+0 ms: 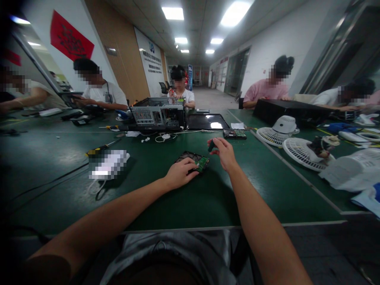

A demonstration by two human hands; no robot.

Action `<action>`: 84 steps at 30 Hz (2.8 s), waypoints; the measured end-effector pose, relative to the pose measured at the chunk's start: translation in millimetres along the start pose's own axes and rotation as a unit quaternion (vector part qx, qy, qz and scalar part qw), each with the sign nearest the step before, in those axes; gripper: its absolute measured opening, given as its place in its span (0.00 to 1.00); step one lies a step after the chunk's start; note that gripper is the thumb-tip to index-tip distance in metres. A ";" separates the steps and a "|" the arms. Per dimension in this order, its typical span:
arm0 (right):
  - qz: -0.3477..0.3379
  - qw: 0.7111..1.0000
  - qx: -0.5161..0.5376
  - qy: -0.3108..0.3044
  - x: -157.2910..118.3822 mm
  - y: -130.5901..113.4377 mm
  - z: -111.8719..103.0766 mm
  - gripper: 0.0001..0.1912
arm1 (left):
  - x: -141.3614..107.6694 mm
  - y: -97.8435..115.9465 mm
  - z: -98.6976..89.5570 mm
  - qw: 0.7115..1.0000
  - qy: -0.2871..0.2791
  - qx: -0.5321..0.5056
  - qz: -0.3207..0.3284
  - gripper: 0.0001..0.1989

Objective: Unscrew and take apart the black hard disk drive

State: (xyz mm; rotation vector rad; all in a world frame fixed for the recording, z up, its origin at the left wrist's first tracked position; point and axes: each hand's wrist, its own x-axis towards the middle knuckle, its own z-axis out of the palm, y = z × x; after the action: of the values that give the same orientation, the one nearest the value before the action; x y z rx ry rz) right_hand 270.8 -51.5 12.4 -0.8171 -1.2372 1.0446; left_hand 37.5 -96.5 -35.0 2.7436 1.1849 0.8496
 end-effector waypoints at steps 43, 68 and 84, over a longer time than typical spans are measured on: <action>-0.008 0.999 -0.030 0.007 -0.1 -0.9 0.5 0.17 | -1.0 2.0 -0.7 1.000 0.004 0.018 0.004 0.13; 0.009 1.000 -0.002 0.008 -0.7 0.8 0.9 0.19 | -0.3 4.3 -1.9 1.000 0.000 0.002 -0.008 0.12; 0.010 1.000 0.023 0.002 -2.0 0.8 2.4 0.17 | -0.6 4.0 -2.8 1.000 -0.003 0.002 -0.005 0.13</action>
State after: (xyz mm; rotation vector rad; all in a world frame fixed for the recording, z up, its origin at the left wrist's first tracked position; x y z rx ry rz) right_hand 268.3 -53.2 11.4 -0.7980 -1.1992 1.0826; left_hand 38.5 -100.3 -32.0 2.7395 1.1982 0.8385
